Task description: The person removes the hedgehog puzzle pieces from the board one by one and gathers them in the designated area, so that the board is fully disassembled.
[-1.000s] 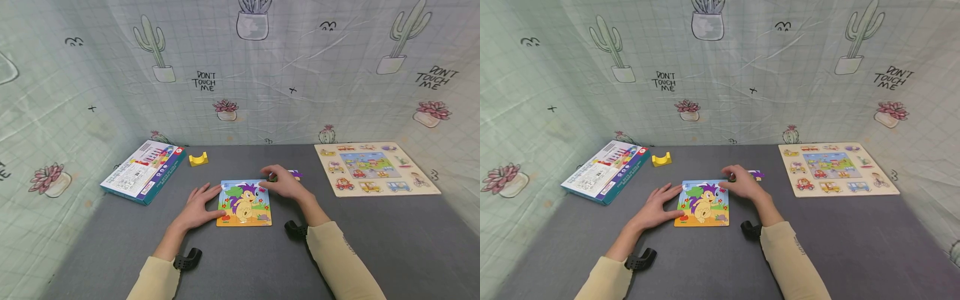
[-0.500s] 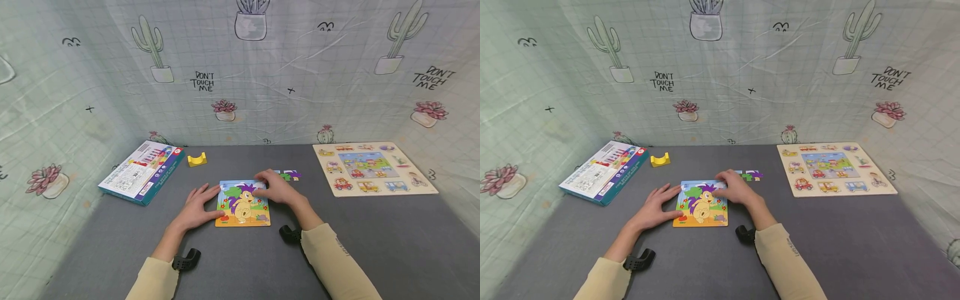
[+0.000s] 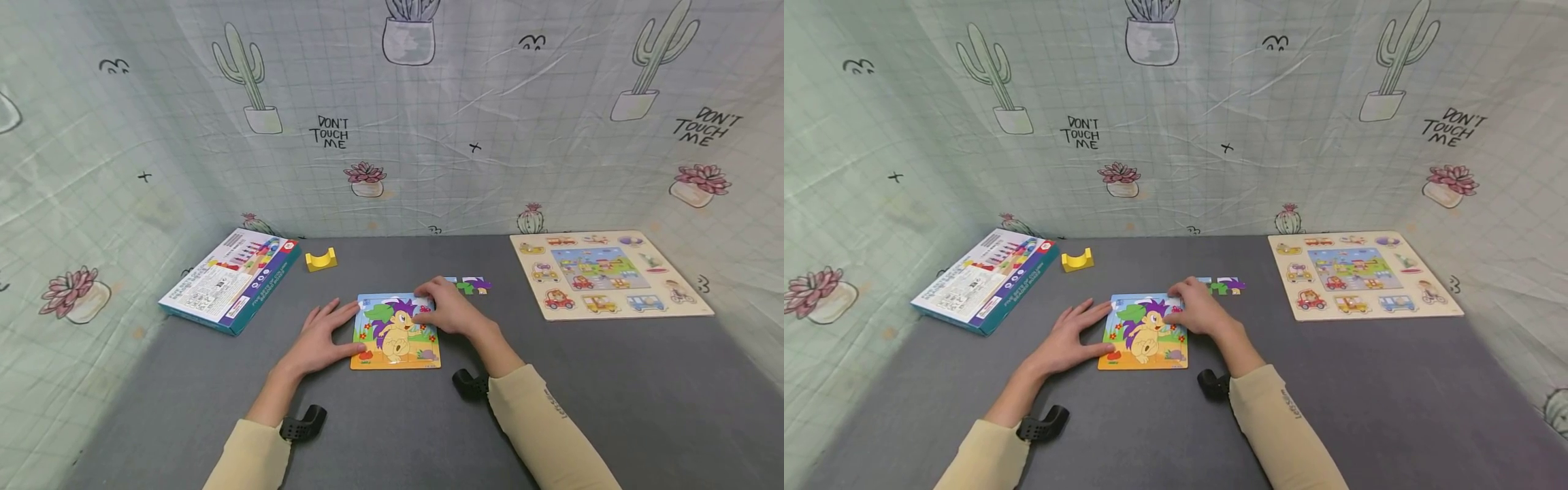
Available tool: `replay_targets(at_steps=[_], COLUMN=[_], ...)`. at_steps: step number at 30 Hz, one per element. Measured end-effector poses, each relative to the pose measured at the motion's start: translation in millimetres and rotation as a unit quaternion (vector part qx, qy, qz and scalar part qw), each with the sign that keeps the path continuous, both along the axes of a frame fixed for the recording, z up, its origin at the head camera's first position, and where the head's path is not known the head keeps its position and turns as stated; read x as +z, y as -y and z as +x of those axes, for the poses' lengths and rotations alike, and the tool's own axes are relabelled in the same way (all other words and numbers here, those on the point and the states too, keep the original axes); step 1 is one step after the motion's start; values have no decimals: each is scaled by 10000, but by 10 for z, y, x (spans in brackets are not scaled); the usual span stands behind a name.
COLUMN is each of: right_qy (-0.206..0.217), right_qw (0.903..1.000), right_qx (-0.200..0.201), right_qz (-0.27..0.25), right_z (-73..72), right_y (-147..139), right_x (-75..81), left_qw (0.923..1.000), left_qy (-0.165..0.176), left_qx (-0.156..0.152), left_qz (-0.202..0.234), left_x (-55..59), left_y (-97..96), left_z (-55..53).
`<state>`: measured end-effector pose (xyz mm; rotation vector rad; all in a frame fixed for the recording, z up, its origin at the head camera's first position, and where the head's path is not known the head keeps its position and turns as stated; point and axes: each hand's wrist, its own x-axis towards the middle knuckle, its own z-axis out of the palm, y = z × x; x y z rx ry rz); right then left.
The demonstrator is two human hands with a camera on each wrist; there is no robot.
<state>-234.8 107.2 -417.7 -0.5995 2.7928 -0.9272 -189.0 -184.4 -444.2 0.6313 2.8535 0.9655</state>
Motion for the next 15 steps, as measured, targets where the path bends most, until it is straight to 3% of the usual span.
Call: replay_targets(at_steps=[15], right_qy=[30], right_qw=[10000], right_qx=[-49], right_qz=[-19], right_z=[-13], right_y=[15], right_x=[-16], left_qw=[10000], left_qy=[80], left_qx=[31], left_qz=[-49], left_x=[6], left_y=[0], left_z=[-5])
